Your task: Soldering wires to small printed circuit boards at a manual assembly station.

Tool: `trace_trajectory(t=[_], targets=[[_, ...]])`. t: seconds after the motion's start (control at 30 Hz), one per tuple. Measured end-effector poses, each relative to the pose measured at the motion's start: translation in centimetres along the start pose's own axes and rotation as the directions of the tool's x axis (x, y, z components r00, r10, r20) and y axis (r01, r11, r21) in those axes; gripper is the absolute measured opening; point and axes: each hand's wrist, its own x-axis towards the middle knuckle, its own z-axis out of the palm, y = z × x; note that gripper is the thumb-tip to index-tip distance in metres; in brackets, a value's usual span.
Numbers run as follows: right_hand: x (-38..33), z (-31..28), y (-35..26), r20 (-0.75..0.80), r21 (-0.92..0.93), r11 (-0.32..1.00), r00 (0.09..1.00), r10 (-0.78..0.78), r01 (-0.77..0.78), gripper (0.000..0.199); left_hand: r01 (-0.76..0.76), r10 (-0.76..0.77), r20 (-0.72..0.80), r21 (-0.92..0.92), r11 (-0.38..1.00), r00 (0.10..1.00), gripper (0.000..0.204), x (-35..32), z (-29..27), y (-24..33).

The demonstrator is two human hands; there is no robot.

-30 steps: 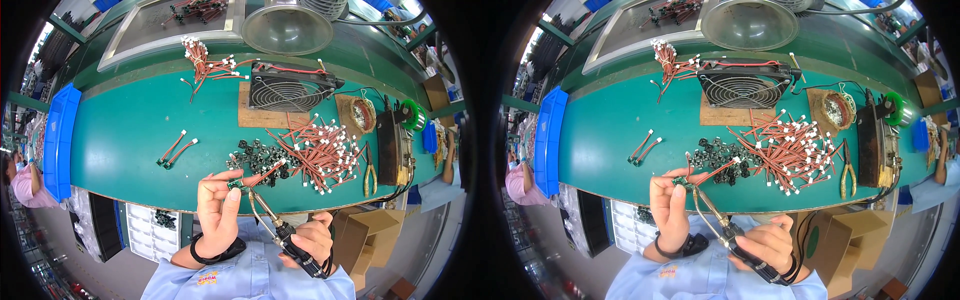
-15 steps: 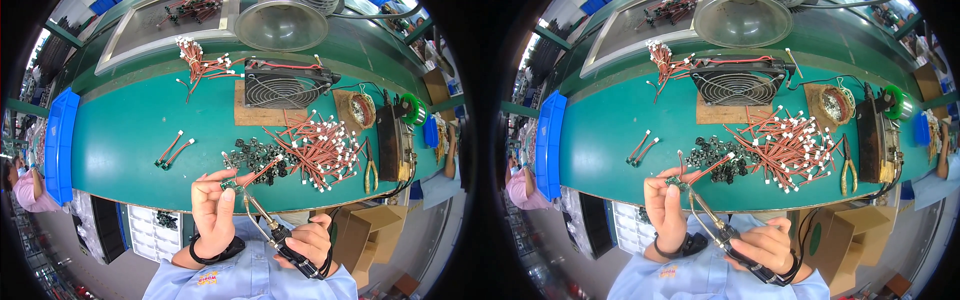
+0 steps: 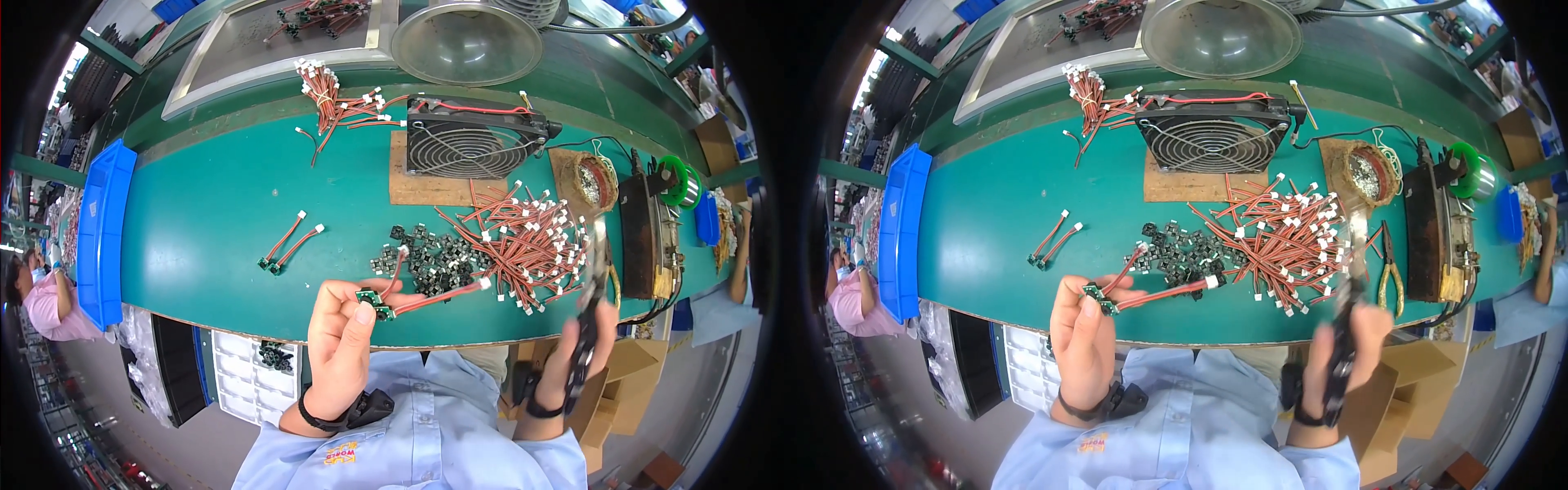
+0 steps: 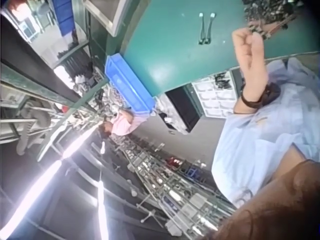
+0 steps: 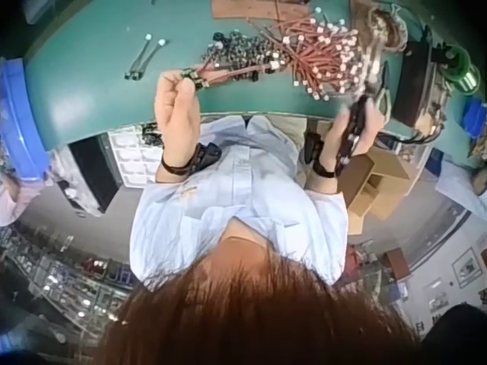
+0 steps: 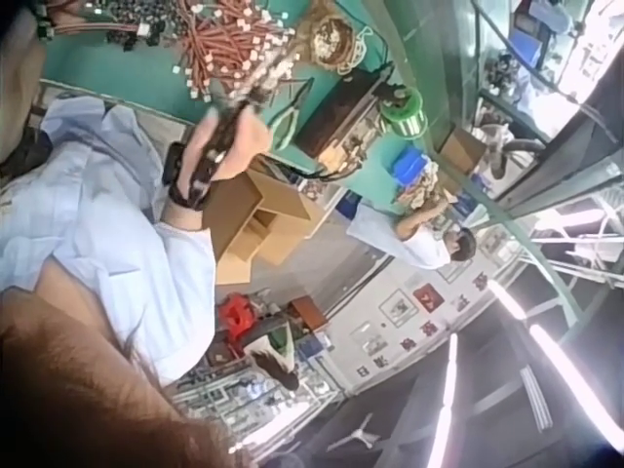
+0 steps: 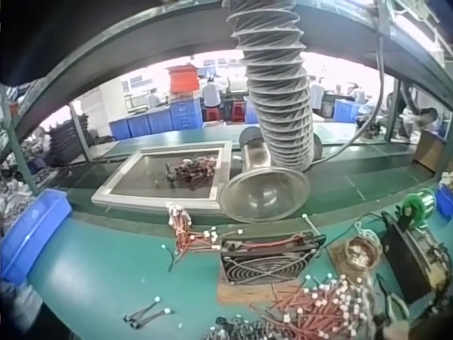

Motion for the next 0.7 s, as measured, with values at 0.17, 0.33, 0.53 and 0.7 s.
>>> trace_trajectory(t=[0.17, 0.33, 0.53, 0.7], targets=[[4.3, 2.3, 4.0, -0.001, -0.045, 0.915, 0.916, 0.401, -0.401, 0.044, 0.037, -0.033, 0.059, -0.055, 0.998, 0.998, 0.016, -0.3, -0.1, 0.6], [4.0, 2.5, 5.2, -0.076, -0.277, 0.942, 0.982, 0.174, -0.189, 0.042, 0.06, -0.054, 0.062, -0.098, 0.993, 0.997, 0.017, -0.4, 0.0, 0.6], [1.3, 1.6, 0.1, -0.115, 0.131, 0.956, 0.953, 0.279, -0.264, 0.042, 0.075, -0.075, 0.013, -0.048, 0.996, 0.997, 0.017, 0.1, -0.1, 0.3], [-1.0, 0.6, -2.4, -0.005, 0.212, 0.97, 0.993, -0.121, 0.12, 0.046, 0.088, -0.086, 0.029, -0.105, 0.991, 0.996, 0.016, 0.1, 0.0, 0.3]])
